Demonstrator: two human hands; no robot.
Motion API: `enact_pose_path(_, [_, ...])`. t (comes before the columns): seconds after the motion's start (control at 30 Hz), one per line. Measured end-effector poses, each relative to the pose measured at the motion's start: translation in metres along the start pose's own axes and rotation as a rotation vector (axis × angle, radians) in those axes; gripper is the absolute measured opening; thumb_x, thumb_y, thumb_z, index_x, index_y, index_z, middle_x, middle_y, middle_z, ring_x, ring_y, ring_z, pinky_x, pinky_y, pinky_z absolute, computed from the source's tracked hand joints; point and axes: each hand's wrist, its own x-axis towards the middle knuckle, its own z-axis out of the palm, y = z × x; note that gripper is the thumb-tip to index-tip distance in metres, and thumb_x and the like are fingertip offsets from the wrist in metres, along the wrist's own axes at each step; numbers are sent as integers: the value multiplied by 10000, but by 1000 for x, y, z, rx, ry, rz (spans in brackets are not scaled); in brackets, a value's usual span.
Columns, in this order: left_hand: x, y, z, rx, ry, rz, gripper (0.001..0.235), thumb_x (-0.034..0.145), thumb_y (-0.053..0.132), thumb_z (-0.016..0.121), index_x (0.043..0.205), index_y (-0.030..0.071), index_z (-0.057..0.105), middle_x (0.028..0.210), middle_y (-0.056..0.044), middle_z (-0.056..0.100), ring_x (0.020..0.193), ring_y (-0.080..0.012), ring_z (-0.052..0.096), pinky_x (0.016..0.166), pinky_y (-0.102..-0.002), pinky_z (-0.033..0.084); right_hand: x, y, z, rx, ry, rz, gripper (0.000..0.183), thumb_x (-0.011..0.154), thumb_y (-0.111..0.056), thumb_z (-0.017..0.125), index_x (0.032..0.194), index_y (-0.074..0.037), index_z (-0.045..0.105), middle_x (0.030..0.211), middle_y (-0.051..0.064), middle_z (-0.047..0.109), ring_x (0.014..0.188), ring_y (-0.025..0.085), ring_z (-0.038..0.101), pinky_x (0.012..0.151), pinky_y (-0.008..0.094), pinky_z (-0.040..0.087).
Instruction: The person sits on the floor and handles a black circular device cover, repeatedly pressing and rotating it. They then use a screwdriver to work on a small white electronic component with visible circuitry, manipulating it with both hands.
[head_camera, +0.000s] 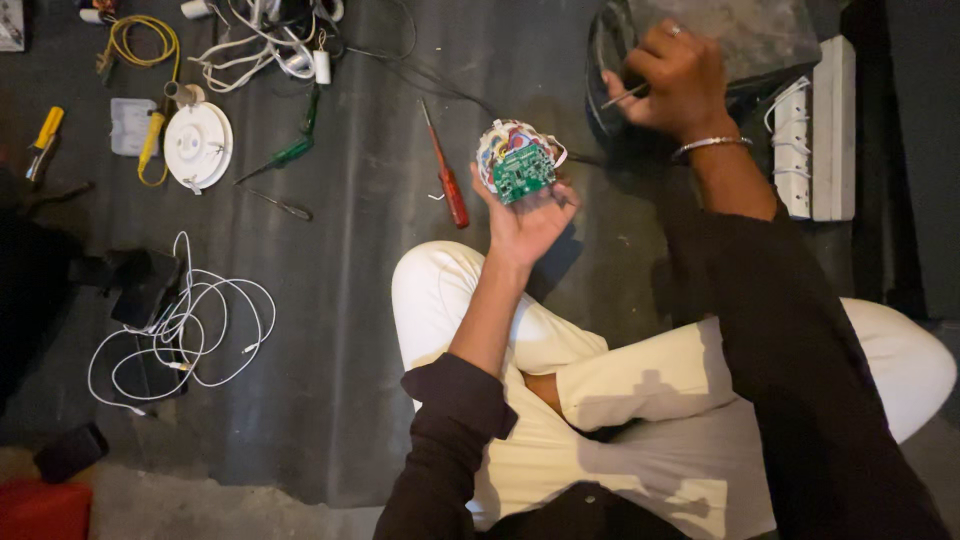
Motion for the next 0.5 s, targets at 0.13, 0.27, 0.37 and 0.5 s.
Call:
enact_pose_path(0.13, [1, -3, -1, 9, 12, 6, 906, 760, 861, 662, 1185, 61, 637, 1088, -109, 646, 940, -277, 568, 894, -442, 510, -1, 0, 3, 70, 24, 43, 282, 916, -237, 851, 754, -132, 646, 819, 26, 582, 831, 237, 633, 728, 383, 496])
enact_pose_path(0.27, [1, -7, 5, -36, 103, 36, 936, 765, 835, 640, 1298, 66, 595, 1252, -168, 608, 1190, -348, 563, 1053, -500, 482, -2, -6, 3, 64, 39, 76, 283, 925, -245, 854, 753, -139, 656, 805, 25, 582, 859, 246, 633, 723, 379, 498])
enact_pose_path(0.37, [-1, -8, 12, -100, 26, 21, 891, 858, 786, 630, 1390, 75, 568, 1399, -182, 575, 1370, -374, 489, 1143, -510, 440, -2, -6, 3, 64, 40, 78, 287, 925, -243, 850, 747, -137, 652, 801, 25, 581, 847, 245, 632, 719, 377, 499])
enact_pose_path(0.5, [-7, -7, 23, -38, -67, 3, 781, 916, 733, 593, 1381, 106, 579, 1410, -131, 580, 1406, -356, 475, 1157, -501, 431, -4, -5, 5, 86, 37, 90, 289, 921, -243, 855, 748, -132, 651, 799, 31, 578, 855, 253, 635, 719, 378, 497])
